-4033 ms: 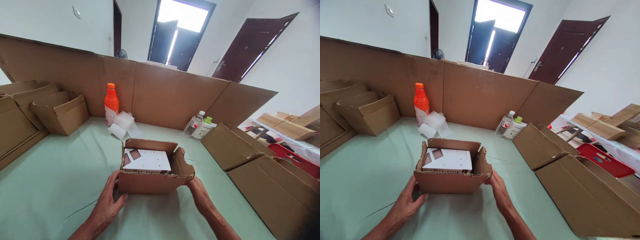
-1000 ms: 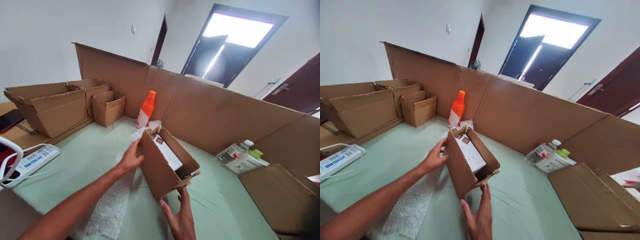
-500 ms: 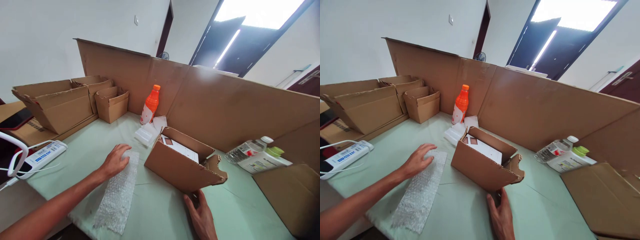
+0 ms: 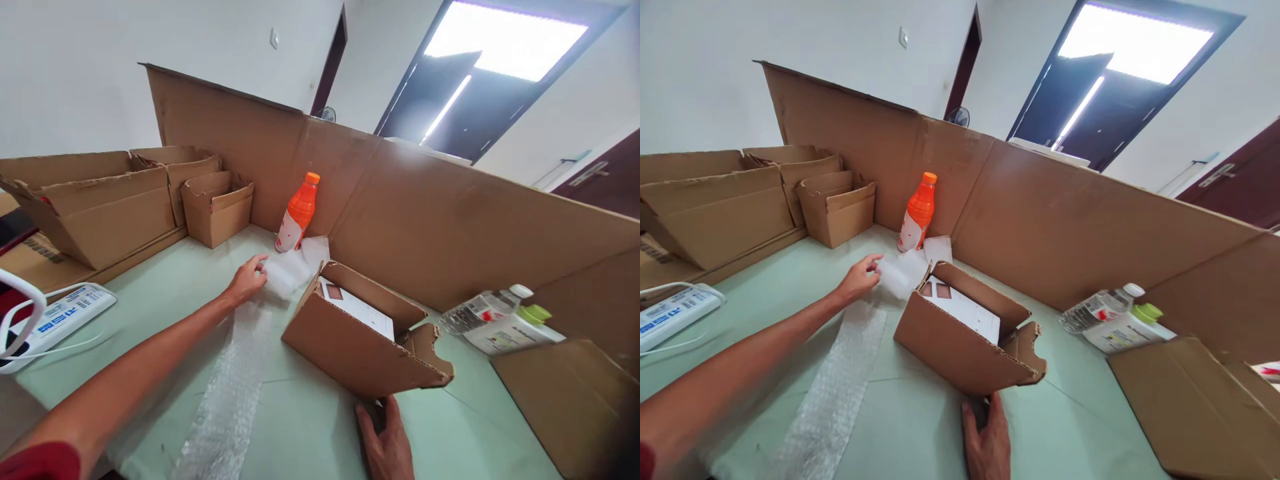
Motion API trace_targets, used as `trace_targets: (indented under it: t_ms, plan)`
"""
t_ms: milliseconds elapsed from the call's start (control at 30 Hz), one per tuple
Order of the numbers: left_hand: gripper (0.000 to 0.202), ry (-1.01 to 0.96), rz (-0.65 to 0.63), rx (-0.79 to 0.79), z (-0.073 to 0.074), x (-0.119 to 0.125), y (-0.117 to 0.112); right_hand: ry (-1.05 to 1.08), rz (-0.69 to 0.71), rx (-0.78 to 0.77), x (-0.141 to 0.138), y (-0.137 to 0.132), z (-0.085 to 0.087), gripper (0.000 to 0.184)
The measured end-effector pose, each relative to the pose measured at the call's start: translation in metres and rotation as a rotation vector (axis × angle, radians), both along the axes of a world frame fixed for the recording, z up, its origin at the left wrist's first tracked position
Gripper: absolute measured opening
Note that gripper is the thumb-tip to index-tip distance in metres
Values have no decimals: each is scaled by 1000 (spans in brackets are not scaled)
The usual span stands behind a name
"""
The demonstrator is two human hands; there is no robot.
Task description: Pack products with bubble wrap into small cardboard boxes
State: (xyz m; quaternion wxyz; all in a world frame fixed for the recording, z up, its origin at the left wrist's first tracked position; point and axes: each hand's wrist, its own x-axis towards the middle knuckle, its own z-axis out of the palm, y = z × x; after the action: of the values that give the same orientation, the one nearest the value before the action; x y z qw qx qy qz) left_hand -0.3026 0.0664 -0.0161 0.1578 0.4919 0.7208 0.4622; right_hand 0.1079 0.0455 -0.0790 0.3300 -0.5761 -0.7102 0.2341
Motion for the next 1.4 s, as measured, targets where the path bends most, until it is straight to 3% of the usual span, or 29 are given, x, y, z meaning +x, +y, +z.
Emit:
trace_targets:
  t_ms: [167,300,367,467,567,767,867,967,1033,1167,1267,1400]
  plan:
    - [20,27,6,56,-11,-5,-94,-72,21,7,-3,1,5,64]
    - [21,12,22,65,-17,-5,-136,-171,47,99,5,-15,13,66]
    - [21,-6,47,72,-18,-4,-147,-234,102,188,11,-32,19,58]
    - [21,-43,93,78,-16,-3,-156,-287,313,293,10,-62,28,46]
    - [23,-95,124,74,-13,-2,-161,-290,534,279,-10,-86,40,51]
    - [29,-226,289,94,-16,-14,-168,-225,965,120,-104,-110,70,75]
    - [32,-283,427,126,-21,-28,-170,-224,1194,39,-157,-118,81,73]
    - [34,-319,497,144,-26,-39,-172,-223,1316,35,-183,-122,87,61]
    - [33,-323,496,137,-28,-42,-174,-203,1283,58,-180,-120,88,47]
    - [30,-309,437,89,-30,-39,-179,-153,970,133,-141,-101,82,29]
    - [30,-281,383,44,-27,-32,-178,-248,797,208,-118,-79,73,32]
    - [29,-191,316,4,-24,-25,-174,-507,738,294,-131,-55,62,45]
